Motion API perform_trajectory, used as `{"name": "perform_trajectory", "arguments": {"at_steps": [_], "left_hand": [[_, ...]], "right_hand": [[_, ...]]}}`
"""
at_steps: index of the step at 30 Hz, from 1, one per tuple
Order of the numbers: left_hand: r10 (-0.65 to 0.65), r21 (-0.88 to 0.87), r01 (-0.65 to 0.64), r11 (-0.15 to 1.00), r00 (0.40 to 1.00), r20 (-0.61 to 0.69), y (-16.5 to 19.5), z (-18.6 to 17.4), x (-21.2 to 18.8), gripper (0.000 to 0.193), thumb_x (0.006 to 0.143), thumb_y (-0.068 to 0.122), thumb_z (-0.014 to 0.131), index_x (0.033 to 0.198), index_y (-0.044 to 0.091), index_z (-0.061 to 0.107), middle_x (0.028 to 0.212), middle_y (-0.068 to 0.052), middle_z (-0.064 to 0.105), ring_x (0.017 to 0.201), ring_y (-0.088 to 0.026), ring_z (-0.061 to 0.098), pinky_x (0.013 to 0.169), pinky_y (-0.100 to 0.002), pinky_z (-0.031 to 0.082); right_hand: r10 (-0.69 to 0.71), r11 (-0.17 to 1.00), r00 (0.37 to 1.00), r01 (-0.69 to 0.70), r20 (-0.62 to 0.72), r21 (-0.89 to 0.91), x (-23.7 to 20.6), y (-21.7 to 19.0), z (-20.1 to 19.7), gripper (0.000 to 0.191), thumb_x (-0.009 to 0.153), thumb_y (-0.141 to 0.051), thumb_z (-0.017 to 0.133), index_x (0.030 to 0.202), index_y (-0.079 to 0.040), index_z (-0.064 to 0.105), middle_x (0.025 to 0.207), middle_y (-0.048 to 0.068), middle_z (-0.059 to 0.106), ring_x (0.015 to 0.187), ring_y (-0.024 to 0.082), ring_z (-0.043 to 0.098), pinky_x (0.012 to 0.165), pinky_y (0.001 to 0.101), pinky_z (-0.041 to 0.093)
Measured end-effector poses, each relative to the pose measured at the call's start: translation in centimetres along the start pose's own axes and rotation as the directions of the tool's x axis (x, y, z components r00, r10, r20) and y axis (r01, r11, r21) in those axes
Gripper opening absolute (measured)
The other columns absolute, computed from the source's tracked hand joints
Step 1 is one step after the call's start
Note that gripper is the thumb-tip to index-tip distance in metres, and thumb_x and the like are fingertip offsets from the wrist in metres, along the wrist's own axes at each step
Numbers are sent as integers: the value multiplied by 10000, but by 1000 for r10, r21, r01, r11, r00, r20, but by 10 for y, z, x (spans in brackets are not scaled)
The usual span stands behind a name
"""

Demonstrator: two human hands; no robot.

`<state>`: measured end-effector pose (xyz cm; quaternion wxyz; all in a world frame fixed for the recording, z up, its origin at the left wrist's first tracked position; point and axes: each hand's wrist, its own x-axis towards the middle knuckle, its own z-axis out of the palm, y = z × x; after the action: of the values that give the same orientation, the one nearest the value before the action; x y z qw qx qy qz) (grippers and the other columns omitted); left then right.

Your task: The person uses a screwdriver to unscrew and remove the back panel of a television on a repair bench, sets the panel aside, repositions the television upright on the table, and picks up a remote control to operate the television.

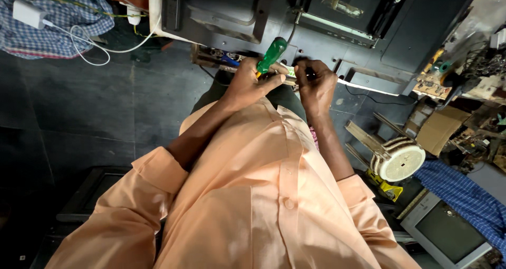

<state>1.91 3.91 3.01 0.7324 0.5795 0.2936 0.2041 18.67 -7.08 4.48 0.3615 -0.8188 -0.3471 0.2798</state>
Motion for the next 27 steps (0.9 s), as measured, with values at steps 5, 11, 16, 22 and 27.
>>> {"name": "perform_trajectory", "arguments": {"at_steps": [5, 11, 16, 22, 27], "left_hand": [[31, 16, -31, 999, 1000, 3, -3, -1, -2, 137, 927, 116, 774, 1026, 22, 779, 974, -80, 801, 890, -111, 717, 837, -292, 565], [70, 31, -70, 997, 998, -3, -5, -5, -3, 145, 924, 123, 768, 1025, 19, 772, 970, -97, 796, 904, -144, 739, 840, -309, 577], [127, 44, -127, 991, 992, 2, -3, -6, -6, 167, 902, 103, 755, 1048, 20, 764, 1005, -122, 790, 958, -183, 754, 884, -336, 577], [17, 72, -16, 997, 1000, -15, -4, -5, -7, 179, 870, 100, 753, 1036, 38, 778, 987, -119, 792, 914, -176, 754, 836, -327, 583], [74, 67, -73, 995, 997, -11, -7, -6, -9, 165, 886, 102, 764, 1035, 31, 773, 979, -119, 792, 918, -183, 755, 860, -331, 576]], "right_hand": [[-6, 995, 1000, 5, -3, -98, 3, -5, 3, 133, 939, -59, 770, 1000, 58, 749, 839, 155, 740, 677, 177, 656, 620, 307, 530], [-217, 913, 976, 213, 29, -348, 2, -14, 7, 165, 1008, -123, 717, 961, 35, 719, 843, 211, 711, 706, 343, 694, 644, 449, 538], [-222, 793, 972, 224, 75, -566, 3, -21, 17, 239, 1072, -152, 648, 877, -15, 665, 799, 214, 672, 712, 418, 651, 656, 526, 501], [-258, 829, 962, 267, 89, -492, -6, -27, 10, 164, 1015, -134, 648, 1006, 27, 622, 902, 231, 673, 745, 419, 649, 661, 509, 497], [-290, 766, 949, 309, 127, -563, -4, -21, 14, 116, 1026, -113, 638, 975, -13, 610, 952, 210, 668, 861, 413, 648, 737, 504, 516]]}}
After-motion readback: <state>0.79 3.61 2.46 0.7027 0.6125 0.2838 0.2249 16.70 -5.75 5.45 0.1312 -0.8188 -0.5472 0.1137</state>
